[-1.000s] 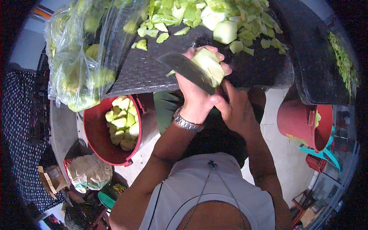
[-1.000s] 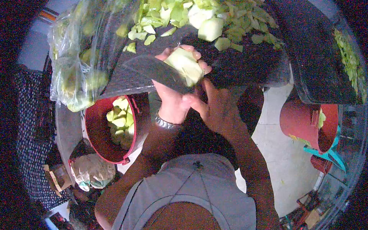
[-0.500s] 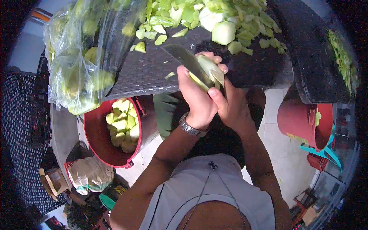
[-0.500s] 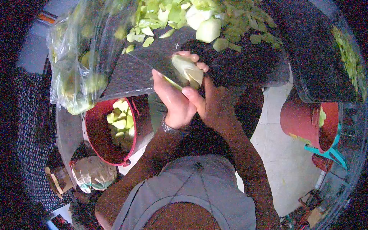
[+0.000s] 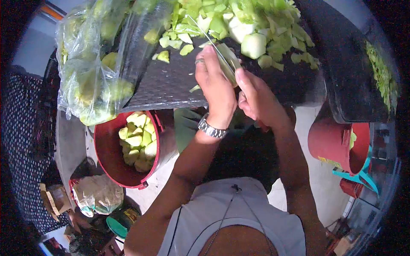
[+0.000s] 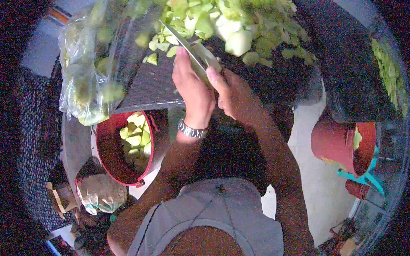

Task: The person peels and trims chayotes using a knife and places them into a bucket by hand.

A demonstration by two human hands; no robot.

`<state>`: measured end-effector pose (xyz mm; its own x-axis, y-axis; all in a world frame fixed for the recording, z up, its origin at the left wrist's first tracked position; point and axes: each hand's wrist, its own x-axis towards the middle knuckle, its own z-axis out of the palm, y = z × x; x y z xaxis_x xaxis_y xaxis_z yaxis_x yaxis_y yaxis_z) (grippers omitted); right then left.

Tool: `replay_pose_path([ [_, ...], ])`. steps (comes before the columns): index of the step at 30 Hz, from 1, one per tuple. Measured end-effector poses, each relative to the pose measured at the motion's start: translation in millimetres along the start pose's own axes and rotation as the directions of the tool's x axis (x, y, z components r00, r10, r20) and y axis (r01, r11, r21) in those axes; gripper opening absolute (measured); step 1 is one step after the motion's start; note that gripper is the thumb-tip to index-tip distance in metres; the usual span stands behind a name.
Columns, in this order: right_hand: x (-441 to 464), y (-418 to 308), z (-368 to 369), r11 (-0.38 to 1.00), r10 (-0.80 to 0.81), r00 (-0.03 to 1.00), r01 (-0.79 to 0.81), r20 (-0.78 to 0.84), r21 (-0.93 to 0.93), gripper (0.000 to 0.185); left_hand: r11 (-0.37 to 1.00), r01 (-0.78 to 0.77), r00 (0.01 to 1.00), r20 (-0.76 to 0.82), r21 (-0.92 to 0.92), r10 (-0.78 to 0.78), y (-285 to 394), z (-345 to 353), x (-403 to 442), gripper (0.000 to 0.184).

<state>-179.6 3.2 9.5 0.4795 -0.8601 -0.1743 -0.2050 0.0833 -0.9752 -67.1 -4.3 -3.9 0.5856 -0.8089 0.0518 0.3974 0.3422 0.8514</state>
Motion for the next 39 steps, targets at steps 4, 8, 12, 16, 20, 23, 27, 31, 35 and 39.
replay_pose_path([
  [4,25.0,-23.6,1.3,0.948,0.15,0.968,-0.198,0.202,0.249,0.064,0.991,0.06,0.998,0.002,-0.116,-0.06,10.6,-4.8,35.9,0.048],
  [8,39.3,-37.3,-3.4,0.758,0.269,0.917,-0.39,0.295,0.523,0.073,0.923,0.203,0.979,0.035,-0.327,-0.203,19.0,-26.2,70.9,0.051],
  [12,46.5,-32.9,1.3,0.969,0.145,0.989,-0.149,0.033,0.196,0.059,0.921,0.304,0.952,0.065,-0.241,-0.298,24.3,-38.4,84.0,0.052],
  [16,55.1,-28.7,23.0,0.912,-0.357,0.901,0.279,-0.247,-0.302,0.048,0.91,0.316,0.948,0.118,-0.266,-0.295,24.5,-29.6,72.7,0.043],
  [20,65.8,-24.9,22.0,0.852,-0.392,0.894,0.264,-0.216,-0.452,0.051,0.881,0.327,0.943,0.186,-0.342,-0.277,31.4,-21.7,62.2,0.039],
  [23,56.8,-36.6,24.1,0.865,-0.355,0.921,0.26,-0.159,-0.43,0.046,0.931,0.275,0.958,0.151,-0.239,-0.244,28.8,-26.7,59.3,0.041],
  [27,68.2,-29.6,16.2,0.859,-0.36,0.927,0.284,-0.108,-0.426,0.043,0.911,0.314,0.94,0.218,-0.266,-0.261,29.6,-30.8,64.1,0.035],
  [31,66.4,-34.4,26.6,0.795,-0.379,0.909,0.224,-0.173,-0.563,0.033,0.932,0.264,0.959,0.172,-0.249,-0.226,26.7,-26.2,58.0,0.038],
  [35,84.8,-17.3,27.9,0.663,-0.535,0.82,0.261,-0.2,-0.702,0.025,0.963,0.19,0.981,0.084,-0.188,-0.177,22.7,-21.8,52.6,0.03],
  [39,101.6,-20.4,7.5,0.936,-0.295,0.938,0.245,-0.183,-0.251,0.024,0.878,0.239,0.967,0.023,-0.414,-0.252,17.3,-29.9,61.5,0.029],
])
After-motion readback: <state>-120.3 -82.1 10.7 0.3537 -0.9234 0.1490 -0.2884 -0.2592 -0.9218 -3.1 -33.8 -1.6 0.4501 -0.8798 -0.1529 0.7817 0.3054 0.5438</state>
